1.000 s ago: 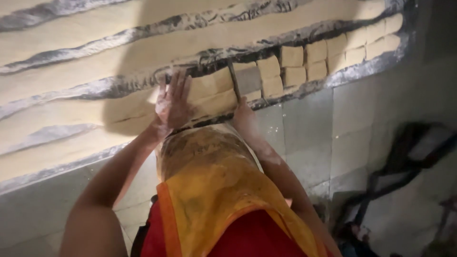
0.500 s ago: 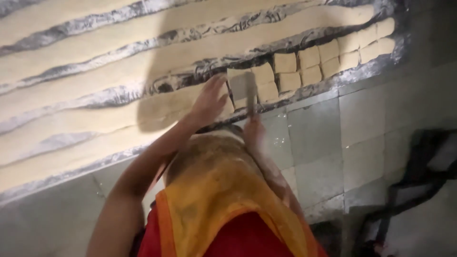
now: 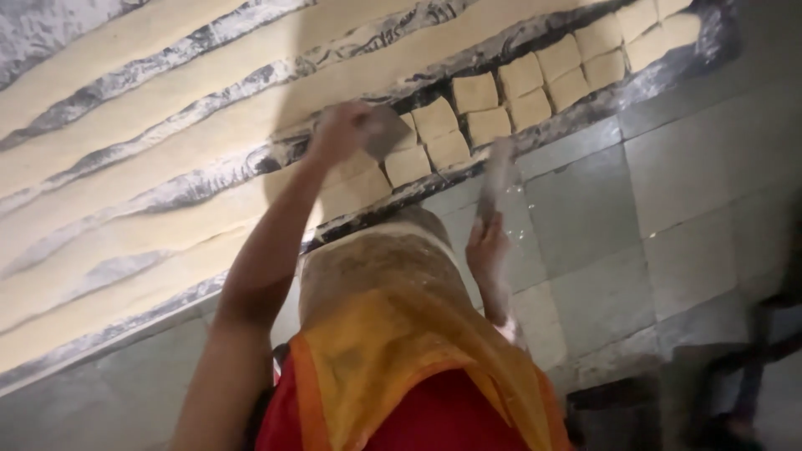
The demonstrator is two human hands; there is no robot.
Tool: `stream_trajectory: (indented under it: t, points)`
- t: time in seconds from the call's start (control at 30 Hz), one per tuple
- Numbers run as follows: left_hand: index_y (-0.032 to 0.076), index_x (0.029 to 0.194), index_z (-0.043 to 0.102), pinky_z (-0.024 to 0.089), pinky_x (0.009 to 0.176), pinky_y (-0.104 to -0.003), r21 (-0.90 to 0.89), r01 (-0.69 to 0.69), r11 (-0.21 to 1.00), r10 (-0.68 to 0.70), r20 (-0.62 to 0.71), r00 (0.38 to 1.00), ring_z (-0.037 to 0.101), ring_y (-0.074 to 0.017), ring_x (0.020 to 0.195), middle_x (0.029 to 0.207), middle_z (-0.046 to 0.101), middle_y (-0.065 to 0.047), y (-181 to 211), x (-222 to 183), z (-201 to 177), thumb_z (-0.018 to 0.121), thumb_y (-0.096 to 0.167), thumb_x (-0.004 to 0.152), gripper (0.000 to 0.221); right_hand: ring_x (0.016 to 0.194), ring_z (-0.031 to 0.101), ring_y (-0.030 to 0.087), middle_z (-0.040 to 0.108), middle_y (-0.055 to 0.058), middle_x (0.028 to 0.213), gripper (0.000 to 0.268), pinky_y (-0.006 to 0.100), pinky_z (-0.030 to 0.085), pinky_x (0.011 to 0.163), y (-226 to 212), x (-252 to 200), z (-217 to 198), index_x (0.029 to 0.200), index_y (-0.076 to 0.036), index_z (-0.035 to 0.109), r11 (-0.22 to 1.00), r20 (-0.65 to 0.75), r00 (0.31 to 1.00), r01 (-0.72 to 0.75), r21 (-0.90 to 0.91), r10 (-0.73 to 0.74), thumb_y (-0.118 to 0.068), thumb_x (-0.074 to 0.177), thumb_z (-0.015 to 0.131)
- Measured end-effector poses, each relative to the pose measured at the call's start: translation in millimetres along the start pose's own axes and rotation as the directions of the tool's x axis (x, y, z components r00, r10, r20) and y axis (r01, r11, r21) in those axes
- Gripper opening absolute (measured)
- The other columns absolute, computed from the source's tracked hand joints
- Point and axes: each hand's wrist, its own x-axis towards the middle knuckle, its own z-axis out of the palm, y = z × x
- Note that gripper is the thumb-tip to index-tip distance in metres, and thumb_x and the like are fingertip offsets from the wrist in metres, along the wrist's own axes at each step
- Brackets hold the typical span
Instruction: Cutting long strips of dough into small rectangular squares using a large knife on a flour-covered table.
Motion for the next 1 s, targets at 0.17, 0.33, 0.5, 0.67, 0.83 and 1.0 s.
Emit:
stream_trajectory:
  t: [0.17,0.33,0.5,0.67,0.83,1.0]
  points:
    - [-0.002,0.103,0.072,0.05,0.063,-0.034,-0.106,0.31,0.945,-0.321,-0.111,0.941,0.058,-0.0161,0.072,0.08,0.065,-0.007,1,-52,-87,0.073,0.012,0.099,0.015,0.075,0.068,0.048,0.069,0.028,0.086,0.031,0.058,0.053,0.065,-25,-11,37,0.123,-0.002,0.052,0.99,0.361,0.931,0.103,-0.099,-0.061,-0.024,0.1,0.052]
    - [0.003,0.121,0.074,0.046,0.054,-0.027,-0.465,0.519,0.717,-0.631,-0.118,0.766,0.054,-0.0122,0.065,0.08,0.066,-0.001,15,-96,-126,0.069,0.015,0.103,0.022,0.079,0.067,0.05,0.07,0.027,0.084,0.023,0.062,0.051,0.07,-65,-5,43,0.114,-0.008,0.052,0.988,0.551,0.829,-0.005,-0.155,0.091,-0.029,0.104,0.049]
    - [0.004,0.13,0.066,0.062,0.067,-0.024,-0.539,0.543,0.645,-0.672,-0.061,0.738,0.071,-0.0104,0.087,0.109,0.073,-0.001,14,-108,-122,0.065,0.005,0.094,0.036,0.088,0.066,0.053,0.07,0.028,0.091,0.023,0.064,0.05,0.079,-72,-9,60,0.115,-0.008,0.051,0.983,0.589,0.79,-0.091,-0.16,0.17,-0.027,0.104,0.044]
    - [0.004,0.134,0.065,0.057,0.073,-0.025,-0.56,0.435,0.705,-0.529,-0.008,0.848,0.068,-0.0121,0.09,0.109,0.073,-0.006,-5,-106,-92,0.066,0.002,0.096,0.038,0.094,0.065,0.054,0.069,0.03,0.097,0.023,0.063,0.049,0.083,-93,-19,47,0.117,-0.008,0.05,0.967,0.6,0.762,-0.135,-0.217,0.242,-0.024,0.103,0.042]
    - [-0.001,0.131,0.064,0.057,0.083,-0.029,-0.54,0.204,0.817,-0.264,-0.036,0.964,0.068,-0.0161,0.097,0.112,0.072,-0.008,-24,-90,-48,0.068,0.001,0.096,0.035,0.092,0.066,0.052,0.07,0.028,0.096,0.023,0.063,0.05,0.081,-52,-46,35,0.119,-0.006,0.048,0.96,0.619,0.754,-0.053,-0.276,0.22,-0.016,0.099,0.043]
    - [0.008,0.131,0.068,0.053,0.085,-0.045,-0.124,0.402,0.907,-0.384,0.147,0.912,0.065,-0.0397,0.092,0.1,0.068,-0.022,32,-70,-44,0.067,0.011,0.096,0.035,0.07,0.069,0.041,0.067,0.024,0.076,0.018,0.052,0.056,0.062,1,-90,6,0.112,-0.009,0.058,0.971,0.505,0.839,-0.239,0.013,0.2,-0.02,0.101,0.049]
